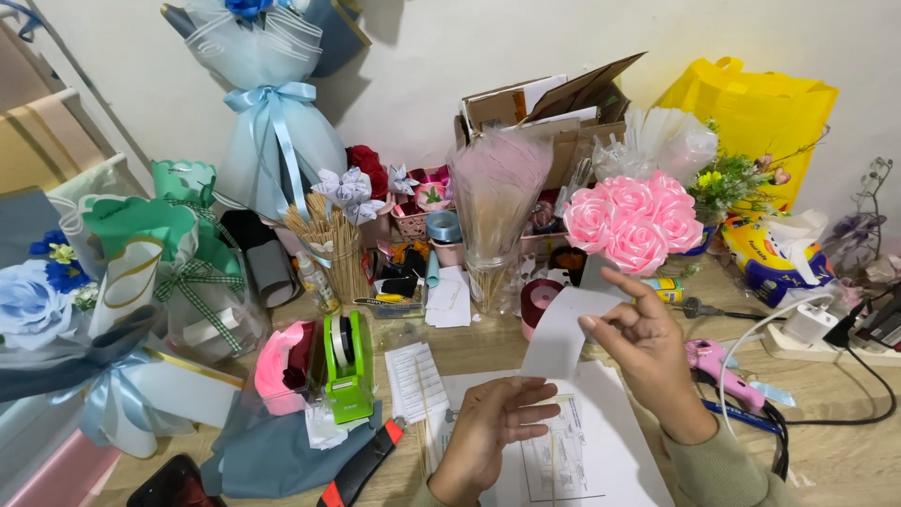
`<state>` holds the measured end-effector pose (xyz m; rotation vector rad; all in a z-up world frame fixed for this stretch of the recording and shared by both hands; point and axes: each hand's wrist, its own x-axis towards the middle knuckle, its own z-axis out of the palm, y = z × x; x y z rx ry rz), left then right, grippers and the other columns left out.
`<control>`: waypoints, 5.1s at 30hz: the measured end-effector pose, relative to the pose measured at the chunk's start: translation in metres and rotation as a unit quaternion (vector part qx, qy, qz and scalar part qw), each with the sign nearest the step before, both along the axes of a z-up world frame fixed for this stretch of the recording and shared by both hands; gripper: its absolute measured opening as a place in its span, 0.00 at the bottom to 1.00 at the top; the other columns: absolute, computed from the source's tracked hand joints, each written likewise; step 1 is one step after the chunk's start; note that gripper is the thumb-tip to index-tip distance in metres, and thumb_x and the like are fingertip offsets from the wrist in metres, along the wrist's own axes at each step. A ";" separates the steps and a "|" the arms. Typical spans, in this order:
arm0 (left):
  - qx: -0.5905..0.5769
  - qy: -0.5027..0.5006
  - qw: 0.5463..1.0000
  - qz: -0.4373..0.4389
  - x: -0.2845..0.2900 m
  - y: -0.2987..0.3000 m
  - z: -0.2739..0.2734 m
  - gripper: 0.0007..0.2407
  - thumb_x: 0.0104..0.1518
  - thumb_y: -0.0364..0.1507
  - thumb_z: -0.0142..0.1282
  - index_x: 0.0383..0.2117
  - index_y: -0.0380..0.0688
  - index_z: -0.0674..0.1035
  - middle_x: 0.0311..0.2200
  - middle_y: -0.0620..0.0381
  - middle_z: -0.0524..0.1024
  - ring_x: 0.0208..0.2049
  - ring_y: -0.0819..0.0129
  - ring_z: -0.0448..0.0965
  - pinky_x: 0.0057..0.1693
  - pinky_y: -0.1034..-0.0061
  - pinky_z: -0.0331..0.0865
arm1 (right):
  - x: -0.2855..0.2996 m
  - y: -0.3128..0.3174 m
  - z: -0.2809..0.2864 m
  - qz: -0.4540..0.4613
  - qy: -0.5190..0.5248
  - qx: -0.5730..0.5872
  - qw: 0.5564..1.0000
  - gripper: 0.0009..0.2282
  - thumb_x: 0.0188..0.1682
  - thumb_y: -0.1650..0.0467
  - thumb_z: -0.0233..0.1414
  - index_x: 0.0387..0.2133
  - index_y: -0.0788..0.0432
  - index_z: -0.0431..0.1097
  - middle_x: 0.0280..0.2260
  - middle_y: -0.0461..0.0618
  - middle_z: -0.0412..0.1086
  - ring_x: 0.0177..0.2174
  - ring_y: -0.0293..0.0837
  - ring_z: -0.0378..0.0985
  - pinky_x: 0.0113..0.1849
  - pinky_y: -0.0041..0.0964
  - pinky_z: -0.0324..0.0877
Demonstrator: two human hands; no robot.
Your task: The person repeatedly picks up small white paper strips and wooden sticks from a cluttered worktable, then wraps each strip around a stick. The person handles the items one at a time and places the assembled units back on the table.
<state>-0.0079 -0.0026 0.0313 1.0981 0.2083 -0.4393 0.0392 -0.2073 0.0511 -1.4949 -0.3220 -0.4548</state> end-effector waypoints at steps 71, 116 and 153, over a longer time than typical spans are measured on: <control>0.006 -0.008 0.998 0.058 0.010 -0.010 -0.015 0.16 0.62 0.32 0.48 0.44 0.40 0.88 0.24 0.55 0.77 0.25 0.69 0.77 0.33 0.75 0.71 | -0.002 -0.009 -0.020 0.107 -0.043 -0.313 0.943 0.05 0.44 0.65 0.62 0.31 0.48 0.84 0.36 0.39 0.82 0.40 0.38 0.82 0.46 0.35 0.69; 0.146 -0.148 0.968 0.142 0.012 0.044 0.000 0.44 0.50 0.21 0.64 0.74 0.58 0.50 0.42 0.57 0.79 0.35 0.73 0.73 0.40 0.80 0.71 | -0.021 0.016 -0.092 0.112 0.308 0.000 0.945 0.31 0.44 0.81 0.54 0.66 0.60 0.62 0.42 0.68 0.77 0.33 0.54 0.78 0.32 0.47 0.74; 0.652 -0.285 0.699 0.072 0.128 0.067 -0.095 0.25 0.57 0.31 0.61 0.63 0.49 0.68 0.68 0.49 0.59 0.70 0.50 0.54 0.67 0.42 0.44 | 0.002 -0.021 -0.178 0.116 0.236 0.164 0.951 0.09 0.54 0.77 0.50 0.43 0.72 0.74 0.29 0.64 0.76 0.22 0.47 0.74 0.29 0.39 0.70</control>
